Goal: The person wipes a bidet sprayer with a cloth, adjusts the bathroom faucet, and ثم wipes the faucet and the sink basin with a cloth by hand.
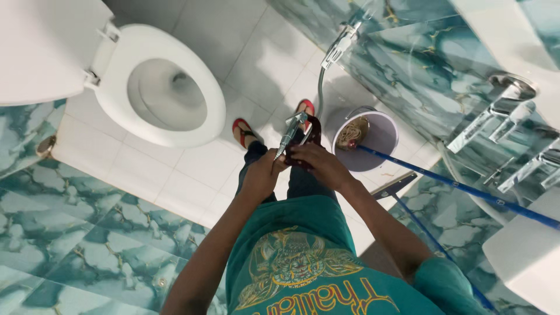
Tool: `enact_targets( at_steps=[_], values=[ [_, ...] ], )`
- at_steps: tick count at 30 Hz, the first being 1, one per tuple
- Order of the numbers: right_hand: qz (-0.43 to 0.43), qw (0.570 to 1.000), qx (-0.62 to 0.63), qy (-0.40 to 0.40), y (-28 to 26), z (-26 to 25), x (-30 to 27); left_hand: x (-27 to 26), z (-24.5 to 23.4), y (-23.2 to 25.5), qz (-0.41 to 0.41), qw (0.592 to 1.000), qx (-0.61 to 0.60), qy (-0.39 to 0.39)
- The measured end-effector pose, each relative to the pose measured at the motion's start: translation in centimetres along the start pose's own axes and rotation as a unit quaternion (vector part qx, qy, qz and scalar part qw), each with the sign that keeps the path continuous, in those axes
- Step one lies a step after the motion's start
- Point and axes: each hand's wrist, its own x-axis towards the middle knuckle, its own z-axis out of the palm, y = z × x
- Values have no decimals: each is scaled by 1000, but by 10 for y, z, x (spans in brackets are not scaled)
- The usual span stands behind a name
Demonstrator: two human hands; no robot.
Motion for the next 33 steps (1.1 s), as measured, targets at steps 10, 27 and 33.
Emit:
enact_targets(
  at_steps=[10,27,33],
  values=[
    [58,821,488,292,-101,-23,-122,-42,-65,126,98,976,-63,-187],
    [39,820,479,310,-159,-109,-142,8,-5,196,110,885,-157,-424],
    [67,831,316,453,-113,-132,-181,31,30,257,173,917,-187,-307]
  ],
)
